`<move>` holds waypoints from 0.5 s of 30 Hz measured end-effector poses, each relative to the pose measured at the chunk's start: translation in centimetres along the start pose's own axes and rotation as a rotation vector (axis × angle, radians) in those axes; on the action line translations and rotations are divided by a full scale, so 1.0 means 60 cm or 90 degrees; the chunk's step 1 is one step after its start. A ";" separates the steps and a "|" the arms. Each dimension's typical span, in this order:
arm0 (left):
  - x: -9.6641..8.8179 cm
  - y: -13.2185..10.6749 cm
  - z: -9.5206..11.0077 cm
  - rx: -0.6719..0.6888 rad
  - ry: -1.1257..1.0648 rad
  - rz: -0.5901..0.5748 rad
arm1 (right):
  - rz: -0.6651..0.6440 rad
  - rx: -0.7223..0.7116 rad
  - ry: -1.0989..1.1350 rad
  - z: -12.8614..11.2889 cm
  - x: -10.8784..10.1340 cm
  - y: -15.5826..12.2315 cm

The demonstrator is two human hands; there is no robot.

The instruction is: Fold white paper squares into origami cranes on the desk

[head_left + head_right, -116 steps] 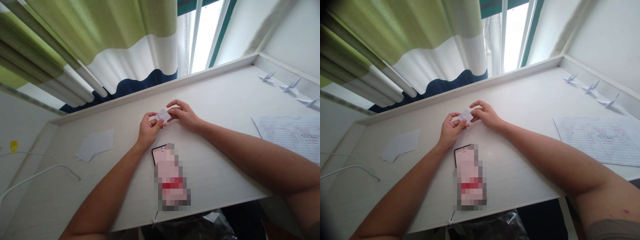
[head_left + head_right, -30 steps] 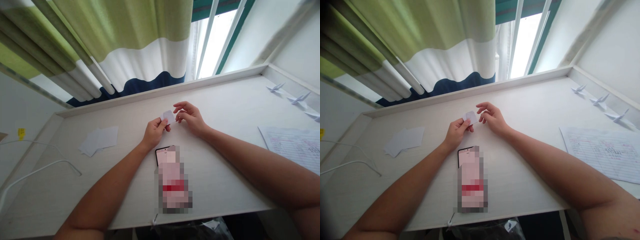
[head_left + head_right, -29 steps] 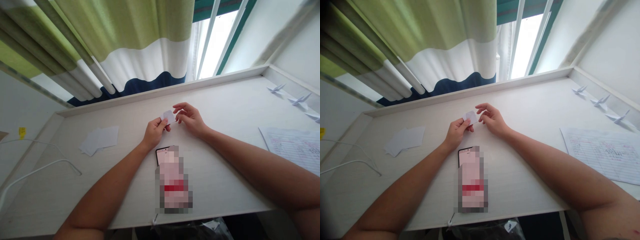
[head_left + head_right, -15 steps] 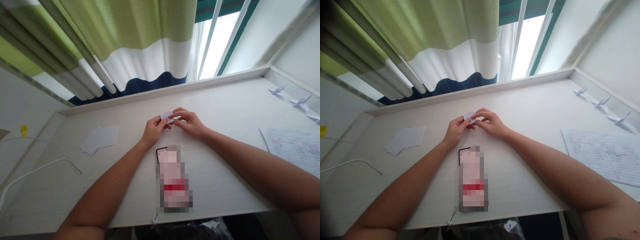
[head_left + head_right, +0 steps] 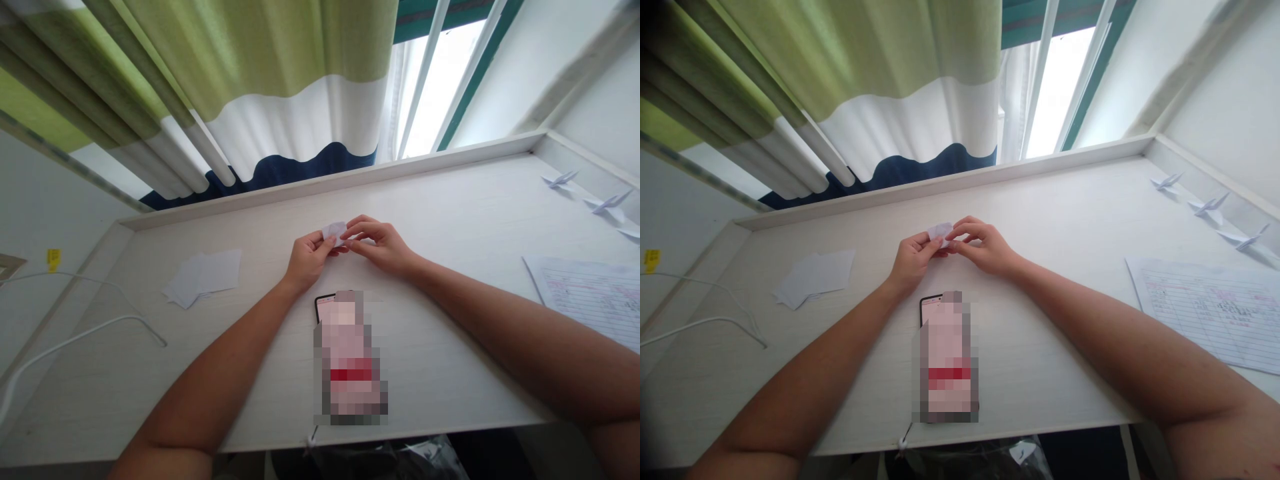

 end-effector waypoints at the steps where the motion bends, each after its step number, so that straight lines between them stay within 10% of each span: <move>1: 0.000 0.000 0.000 0.008 0.010 -0.001 | -0.004 0.012 0.007 0.001 0.000 0.001; 15: -0.002 -0.002 0.001 0.025 0.043 0.019 | -0.047 0.077 0.088 0.017 -0.002 0.012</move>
Point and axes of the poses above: each hand's wrist, its own y-axis towards the middle knuckle, its own x-axis out of the palm, z = x × y, the point moved 8 cm from there along y, towards the middle knuckle, and after that the axes turned 14 degrees about x, right-handed, at the moved point
